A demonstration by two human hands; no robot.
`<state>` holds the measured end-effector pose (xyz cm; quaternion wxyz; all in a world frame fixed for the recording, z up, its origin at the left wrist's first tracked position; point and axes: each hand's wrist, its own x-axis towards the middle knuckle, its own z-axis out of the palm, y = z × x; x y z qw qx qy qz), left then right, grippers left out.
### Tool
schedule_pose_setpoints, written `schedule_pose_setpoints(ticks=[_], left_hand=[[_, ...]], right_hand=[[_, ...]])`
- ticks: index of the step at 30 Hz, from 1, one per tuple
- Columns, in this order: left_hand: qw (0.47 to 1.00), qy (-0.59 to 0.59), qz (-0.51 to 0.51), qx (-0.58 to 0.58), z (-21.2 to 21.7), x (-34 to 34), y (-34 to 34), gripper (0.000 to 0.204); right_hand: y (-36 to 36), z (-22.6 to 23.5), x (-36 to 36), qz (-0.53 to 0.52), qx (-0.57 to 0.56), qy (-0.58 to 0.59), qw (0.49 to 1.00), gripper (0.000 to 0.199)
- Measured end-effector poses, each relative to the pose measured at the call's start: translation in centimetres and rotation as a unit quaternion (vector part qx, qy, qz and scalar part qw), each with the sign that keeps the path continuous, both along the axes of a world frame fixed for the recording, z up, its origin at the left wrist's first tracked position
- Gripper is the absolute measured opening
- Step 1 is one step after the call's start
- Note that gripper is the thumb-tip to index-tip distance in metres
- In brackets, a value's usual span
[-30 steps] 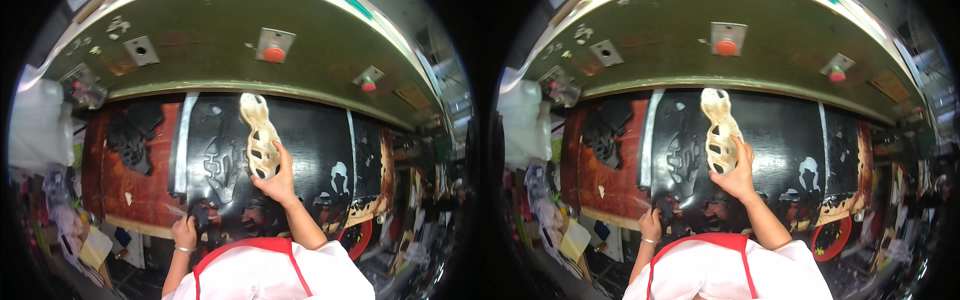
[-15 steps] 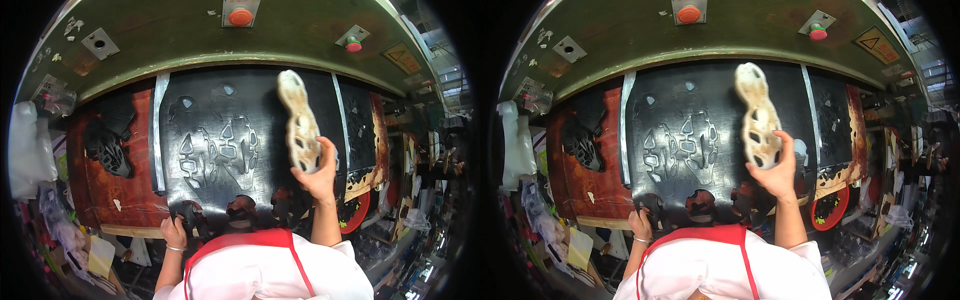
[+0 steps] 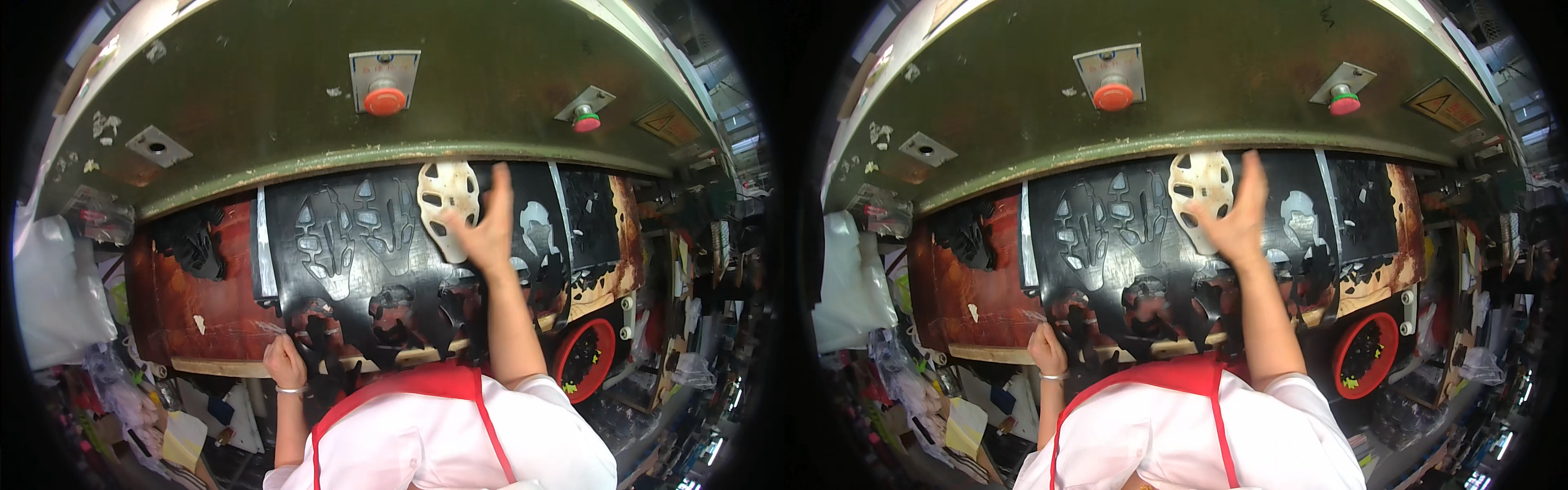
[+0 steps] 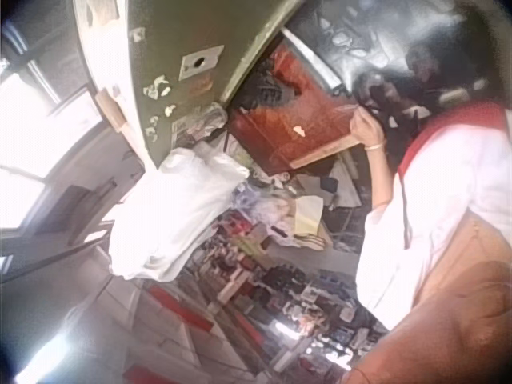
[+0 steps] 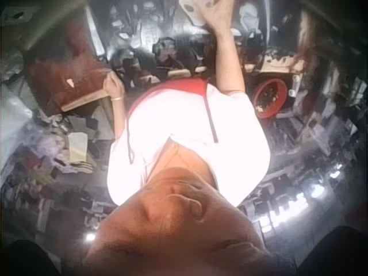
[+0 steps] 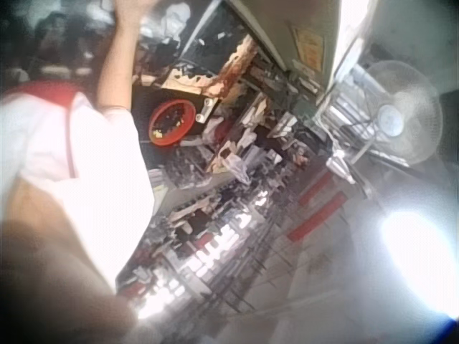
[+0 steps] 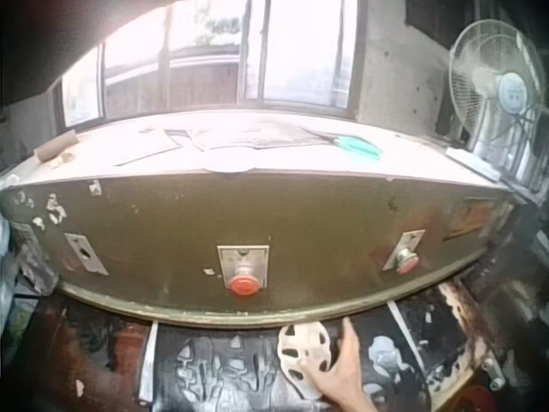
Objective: The person places black rubber sheets onto a hydraulic press, aligns them with a white shoe sole mold, and presses the machine to cut out multiple sole shapes. The person removes the cut pieces and places them into a red bin, repeating the process with new sheets.
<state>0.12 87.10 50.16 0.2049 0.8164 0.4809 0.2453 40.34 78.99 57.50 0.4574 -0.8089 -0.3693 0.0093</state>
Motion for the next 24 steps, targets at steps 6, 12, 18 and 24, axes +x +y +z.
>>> schedule_pose_setpoints(ticks=[6,12,18,24], left_hand=[[0.999,-0.003,0.022,0.036,-0.2,4.6,6.0,0.03],[0.998,0.027,0.014,0.059,0.1,8.6,11.9,0.032],[0.999,0.023,0.025,0.023,1.1,9.0,12.2,0.032],[0.998,-0.024,0.047,0.035,-0.4,8.2,11.4,0.031]], right_hand=[[2.1,7.0,12.8,-0.242,0.101,-0.179,0.948,0.092],[3.7,4.5,13.8,-0.243,0.138,-0.174,0.944,0.095],[-2.8,1.0,14.7,-0.237,-0.045,-0.251,0.937,0.094],[-12.5,-6.5,13.0,-0.28,-0.003,0.137,0.95,0.032]])
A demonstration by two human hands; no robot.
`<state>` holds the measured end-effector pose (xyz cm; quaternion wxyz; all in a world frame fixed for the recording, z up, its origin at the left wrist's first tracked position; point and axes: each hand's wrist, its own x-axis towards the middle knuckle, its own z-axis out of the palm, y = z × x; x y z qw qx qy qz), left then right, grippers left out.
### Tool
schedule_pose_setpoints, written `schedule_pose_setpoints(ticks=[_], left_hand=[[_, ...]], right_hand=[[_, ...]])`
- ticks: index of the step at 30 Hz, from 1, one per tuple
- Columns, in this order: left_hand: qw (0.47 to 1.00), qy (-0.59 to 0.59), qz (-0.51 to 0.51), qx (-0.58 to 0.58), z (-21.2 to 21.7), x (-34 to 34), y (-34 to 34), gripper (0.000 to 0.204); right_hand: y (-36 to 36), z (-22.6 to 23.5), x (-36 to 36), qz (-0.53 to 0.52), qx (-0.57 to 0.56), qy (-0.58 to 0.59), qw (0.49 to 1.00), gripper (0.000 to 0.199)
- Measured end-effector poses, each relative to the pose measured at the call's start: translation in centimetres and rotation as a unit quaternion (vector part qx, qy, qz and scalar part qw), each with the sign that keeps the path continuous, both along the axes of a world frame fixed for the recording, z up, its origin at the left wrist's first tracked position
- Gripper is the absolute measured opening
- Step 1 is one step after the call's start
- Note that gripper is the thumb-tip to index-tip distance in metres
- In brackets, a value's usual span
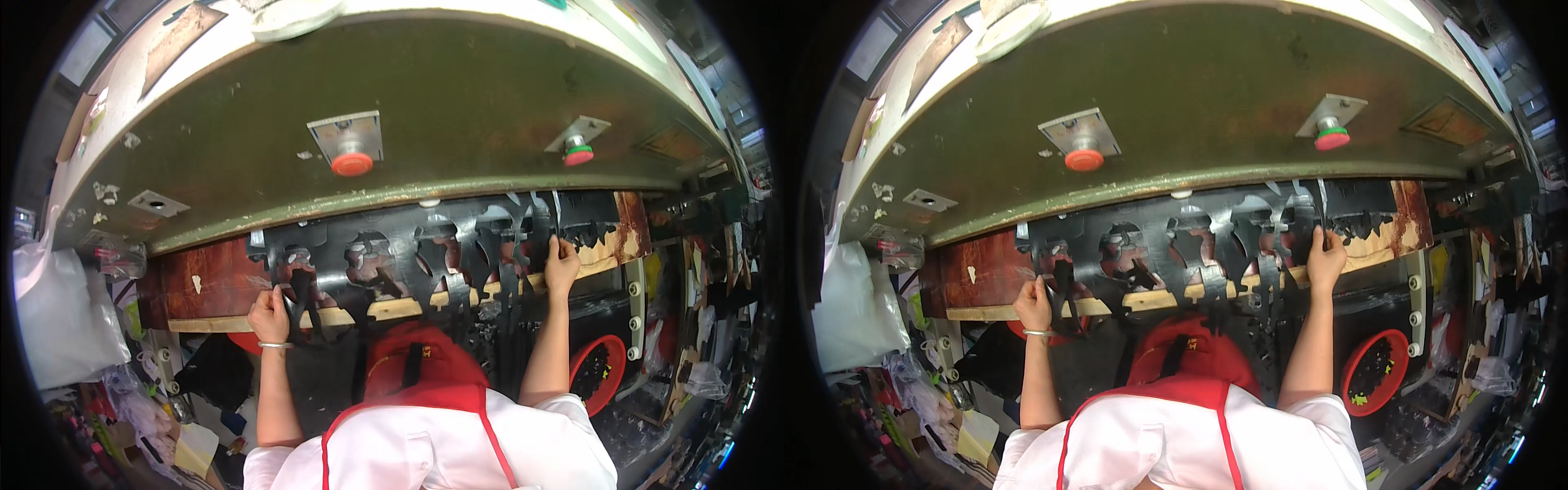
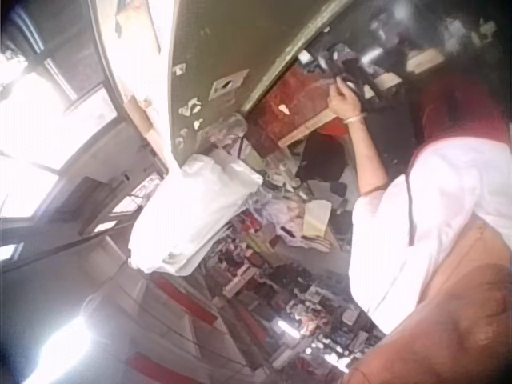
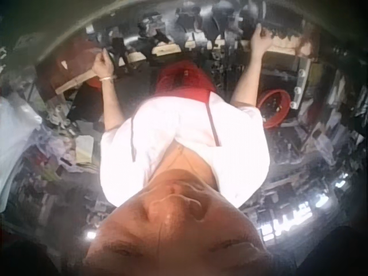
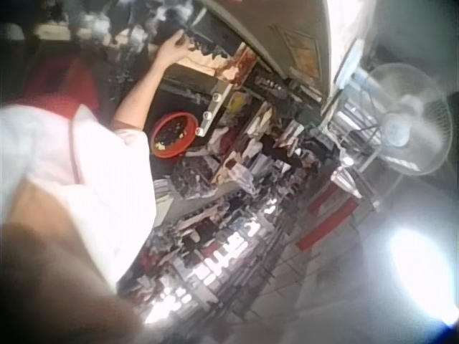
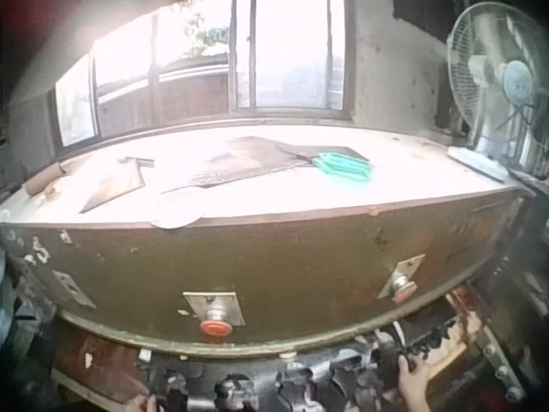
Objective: The person places black rubber sheets onto a hydraulic press, aligns them with a white shoe sole mold, and presses the machine to cut out multiple sole shapes. The person removes the cut pieces and places them into a red bin, repeating the process with new sheets.
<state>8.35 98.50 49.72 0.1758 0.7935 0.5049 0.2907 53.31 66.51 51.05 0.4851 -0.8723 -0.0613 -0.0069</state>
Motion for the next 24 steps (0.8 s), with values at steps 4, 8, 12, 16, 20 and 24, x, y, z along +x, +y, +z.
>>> schedule_pose_setpoints(ticks=[4,8,12,16,20,24], left_hand=[[0.999,-0.022,0.027,-0.036,-1.6,-1.5,-1.1,0.031],[0.997,-0.053,0.009,-0.048,-1.2,-4.3,-4.3,0.029],[0.986,-0.101,-0.04,-0.123,0.7,-6.6,-7.9,0.032],[0.978,-0.044,-0.043,-0.202,2.2,-7.7,-9.7,0.04],[0.973,0.066,-0.009,-0.219,2.4,-8.9,-12.7,0.041],[0.98,-0.025,-0.009,-0.196,2.0,-11.4,-16.8,0.033]], right_hand=[[-2.8,-1.1,-1.0,0.09,0.02,-0.048,0.995,0.028],[-6.8,1.6,-5.3,0.017,-0.033,0.024,0.999,0.018],[-5.8,5.5,-7.5,-0.023,-0.03,-0.109,0.993,0.034],[3.8,6.7,-11.7,0.203,0.01,-0.143,0.969,0.076],[8.2,5.5,-19.1,0.336,-0.123,-0.147,0.922,0.104],[5.4,5.8,-21.6,0.32,-0.056,-0.132,0.936,0.101]])
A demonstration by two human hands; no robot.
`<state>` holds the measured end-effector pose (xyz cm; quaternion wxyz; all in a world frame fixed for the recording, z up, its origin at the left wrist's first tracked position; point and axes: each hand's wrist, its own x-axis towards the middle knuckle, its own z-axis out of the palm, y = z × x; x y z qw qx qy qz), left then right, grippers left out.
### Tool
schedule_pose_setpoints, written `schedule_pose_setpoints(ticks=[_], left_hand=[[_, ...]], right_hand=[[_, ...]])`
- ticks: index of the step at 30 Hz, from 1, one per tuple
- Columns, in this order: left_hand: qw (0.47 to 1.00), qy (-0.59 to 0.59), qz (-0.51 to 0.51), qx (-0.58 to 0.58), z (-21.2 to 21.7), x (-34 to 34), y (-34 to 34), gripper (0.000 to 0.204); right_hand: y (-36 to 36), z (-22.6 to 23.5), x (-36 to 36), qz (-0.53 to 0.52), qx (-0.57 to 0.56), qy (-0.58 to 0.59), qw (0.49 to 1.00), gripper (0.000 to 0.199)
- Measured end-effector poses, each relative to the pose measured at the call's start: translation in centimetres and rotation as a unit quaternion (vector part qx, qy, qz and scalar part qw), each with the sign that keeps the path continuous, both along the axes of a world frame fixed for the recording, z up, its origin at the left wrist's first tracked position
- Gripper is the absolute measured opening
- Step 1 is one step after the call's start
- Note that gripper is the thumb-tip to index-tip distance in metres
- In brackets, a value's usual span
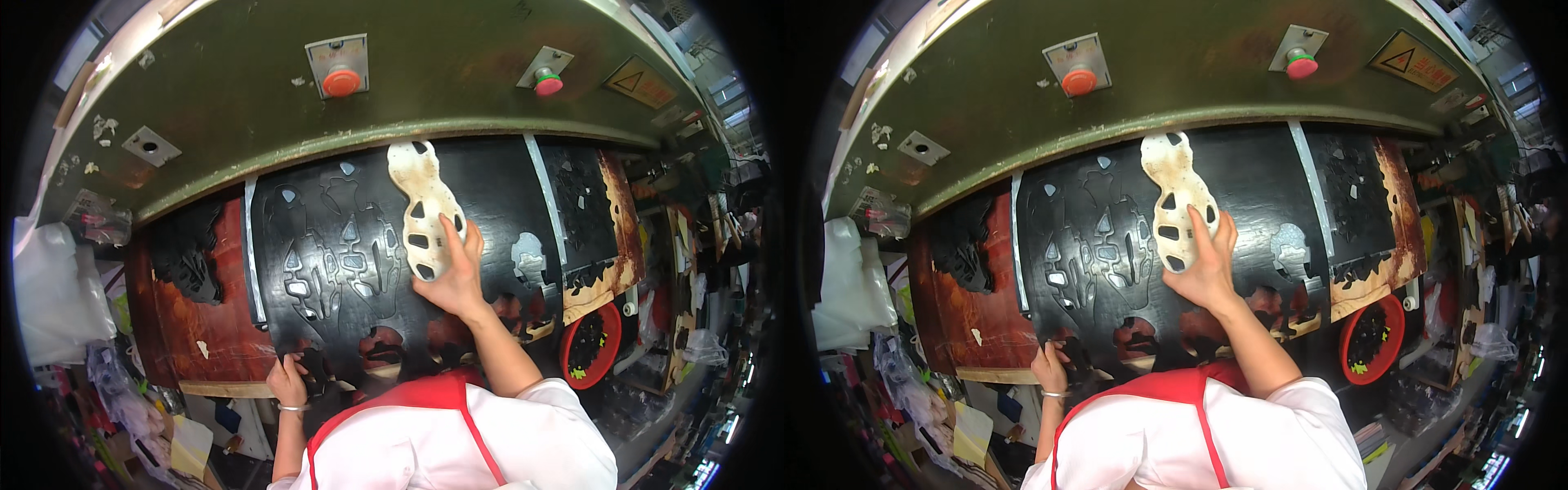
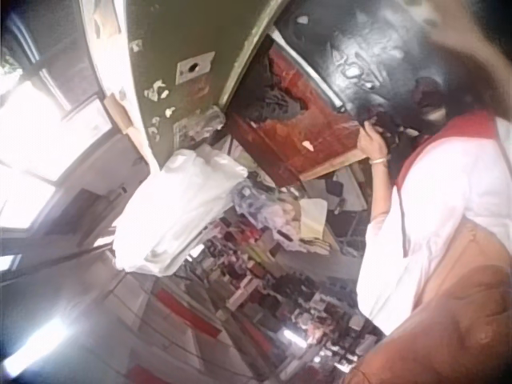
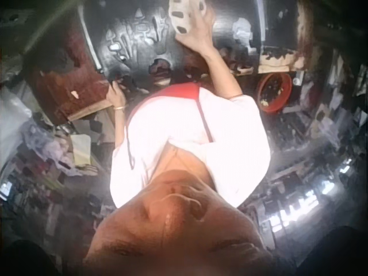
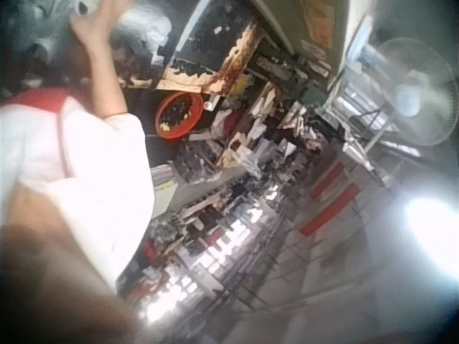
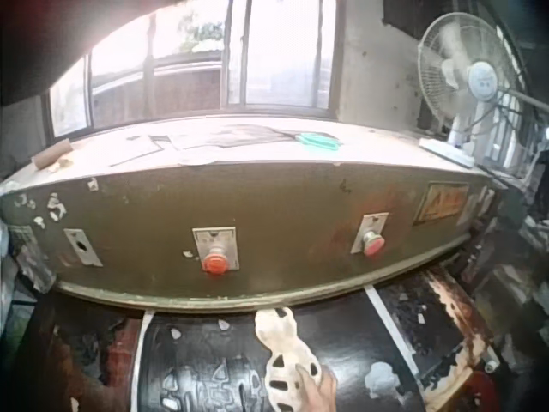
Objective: The person places black rubber sheets onto a hydraulic press, aligns them with a white shoe sole mold, and presses the machine to cut out multiple sole shapes. The person removes the cut pieces and places them into a red bin, repeating the process with new sheets.
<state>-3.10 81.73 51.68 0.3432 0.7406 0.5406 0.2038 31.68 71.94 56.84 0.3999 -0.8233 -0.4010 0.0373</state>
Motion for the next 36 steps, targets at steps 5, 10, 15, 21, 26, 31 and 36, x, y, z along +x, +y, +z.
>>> schedule_pose_setpoints(ticks=[5,10,15,21,26,31,36], left_hand=[[0.998,-0.043,-0.007,-0.043,-0.2,-3.4,-3.1,0.029],[0.995,-0.068,-0.034,-0.062,-0.2,-5.2,-4.3,0.033],[0.994,-0.079,-0.036,-0.063,-0.6,-5.3,-4.6,0.036],[0.995,-0.079,-0.032,-0.058,-0.7,-4.4,-3.9,0.036],[0.997,-0.068,-0.036,-0.028,-0.8,-3.1,-2.8,0.033],[0.998,-0.005,-0.043,0.047,-1.1,-0.9,-0.5,0.027],[0.996,0.003,-0.047,0.069,-1.4,2.3,4.3,0.027]], right_hand=[[-5.7,3.8,2.1,0.025,0.217,0.481,0.849,0.103],[-10.9,5.4,2.6,-0.055,0.258,0.355,0.897,0.093],[-14.8,6.8,2.3,-0.127,0.276,0.243,0.921,0.086],[-12.2,5.0,3.1,-0.124,0.201,0.189,0.953,0.086],[-5.4,0.5,4.6,-0.151,0.013,-0.004,0.988,0.095],[-2.6,-1.8,7.5,-0.133,-0.002,-0.049,0.99,0.105],[1.2,-2.1,12.3,-0.129,0.083,-0.026,0.988,0.088]])
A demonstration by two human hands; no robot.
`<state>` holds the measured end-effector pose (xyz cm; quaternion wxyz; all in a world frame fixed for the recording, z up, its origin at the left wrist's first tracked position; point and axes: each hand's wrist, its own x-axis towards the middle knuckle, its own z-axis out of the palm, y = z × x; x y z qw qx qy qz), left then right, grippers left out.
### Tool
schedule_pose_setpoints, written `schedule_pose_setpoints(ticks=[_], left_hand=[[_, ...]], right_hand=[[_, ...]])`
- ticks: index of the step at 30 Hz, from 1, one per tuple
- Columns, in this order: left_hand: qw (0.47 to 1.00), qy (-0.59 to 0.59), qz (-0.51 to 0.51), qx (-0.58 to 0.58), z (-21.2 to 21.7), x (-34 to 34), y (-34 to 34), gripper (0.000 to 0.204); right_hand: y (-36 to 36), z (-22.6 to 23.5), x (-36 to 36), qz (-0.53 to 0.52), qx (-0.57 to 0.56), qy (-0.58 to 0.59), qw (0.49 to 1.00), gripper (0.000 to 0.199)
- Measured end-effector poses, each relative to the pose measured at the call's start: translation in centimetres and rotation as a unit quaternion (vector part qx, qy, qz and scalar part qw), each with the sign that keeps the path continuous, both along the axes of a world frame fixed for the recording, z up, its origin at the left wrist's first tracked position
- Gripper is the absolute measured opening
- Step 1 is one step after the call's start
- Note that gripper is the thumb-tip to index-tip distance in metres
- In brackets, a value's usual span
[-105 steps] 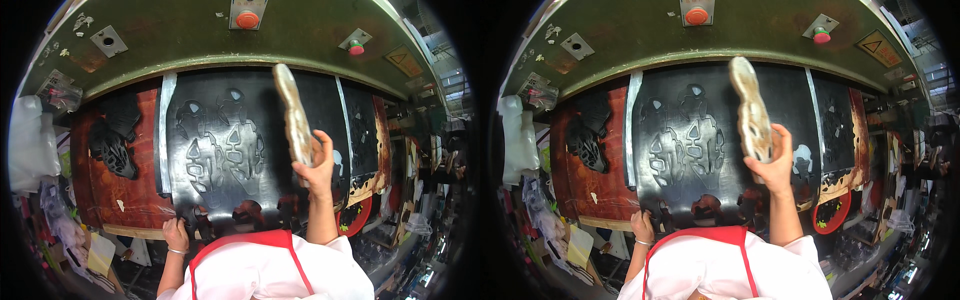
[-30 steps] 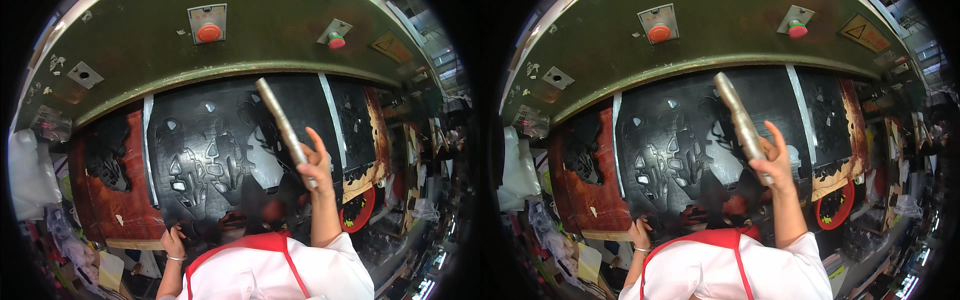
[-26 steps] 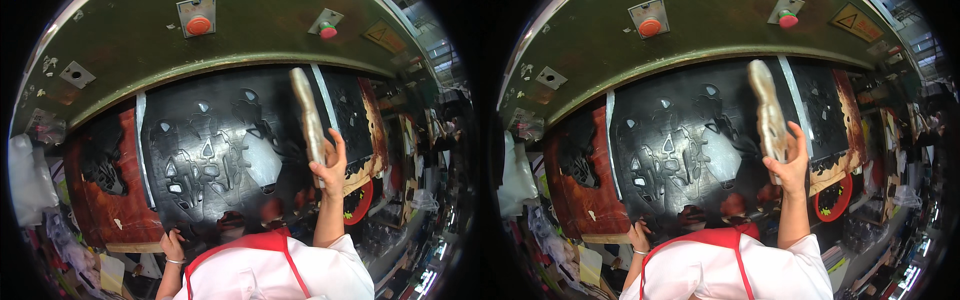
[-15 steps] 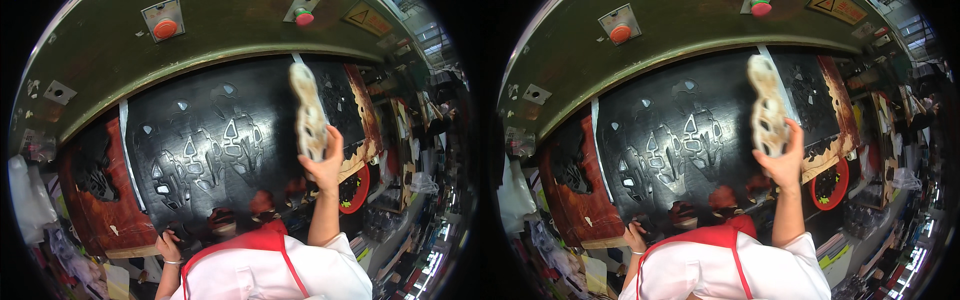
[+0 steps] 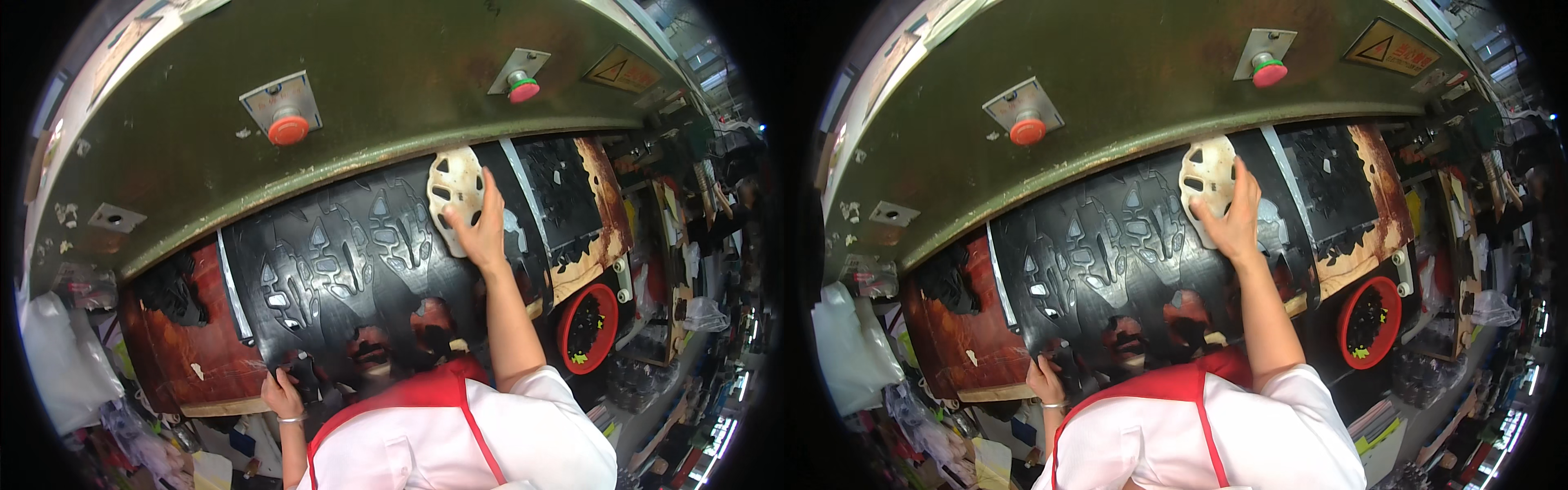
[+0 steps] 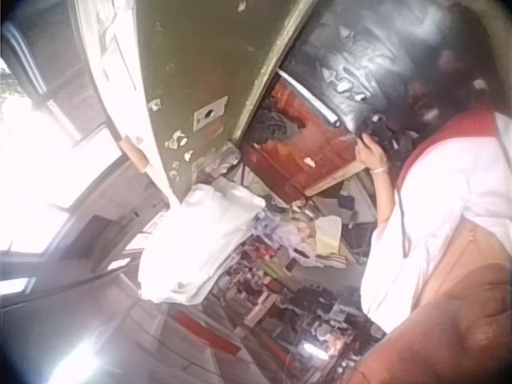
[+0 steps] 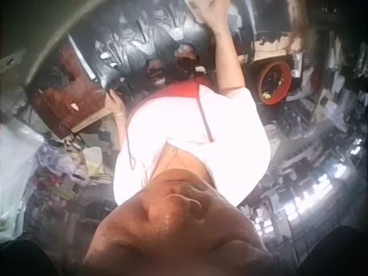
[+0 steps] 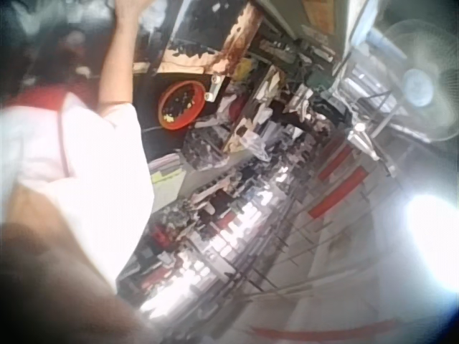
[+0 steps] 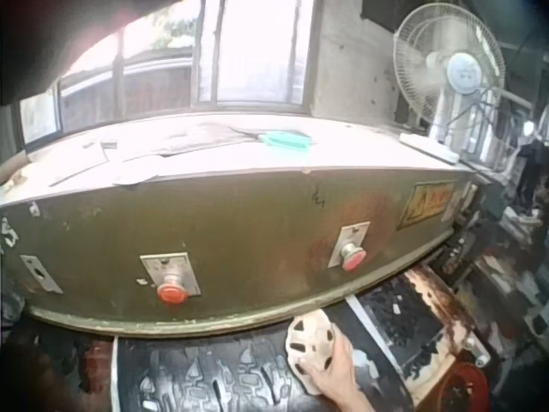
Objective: The person places black rubber sheets onto a hydraulic press, aligns them with a white shoe sole mold, and presses the machine to cut out multiple sole shapes. The person removes the cut pieces and places them into a red bin, repeating the process with new sheets.
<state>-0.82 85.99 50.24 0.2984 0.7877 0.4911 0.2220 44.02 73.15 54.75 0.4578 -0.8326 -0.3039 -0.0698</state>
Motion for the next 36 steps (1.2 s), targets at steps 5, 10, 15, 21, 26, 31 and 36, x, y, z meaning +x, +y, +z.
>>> schedule_pose_setpoints(ticks=[5,10,15,21,26,31,36], left_hand=[[1.0,0.007,0.025,0.01,-0.4,3.8,4.8,0.028],[0.998,0.028,0.045,0.032,-0.6,7.6,10.3,0.032],[0.993,0.069,0.035,0.089,0.0,9.6,13.8,0.033],[0.997,-0.02,0.025,0.07,0.7,9.5,13.3,0.035],[0.993,0.053,0.076,0.074,-0.4,9.2,12.6,0.039],[0.994,-0.027,0.069,0.075,-1.6,7.6,10.2,0.035],[0.991,-0.109,-0.035,0.075,-0.5,2.9,4.9,0.032]], right_hand=[[3.6,6.8,8.2,-0.111,0.102,-0.114,0.982,0.069],[8.2,9.3,11.0,-0.137,0.041,-0.161,0.977,0.097],[8.3,7.2,10.8,-0.134,0.069,-0.186,0.971,0.094],[1.7,3.3,10.8,-0.181,-0.103,-0.205,0.956,0.085],[-5.8,-3.4,9.7,-0.215,-0.053,0.118,0.968,0.038],[-8.6,-4.6,7.9,-0.146,-0.012,0.096,0.985,0.037],[-13.8,-1.1,-0.2,-0.194,0.043,0.107,0.974,0.028]])
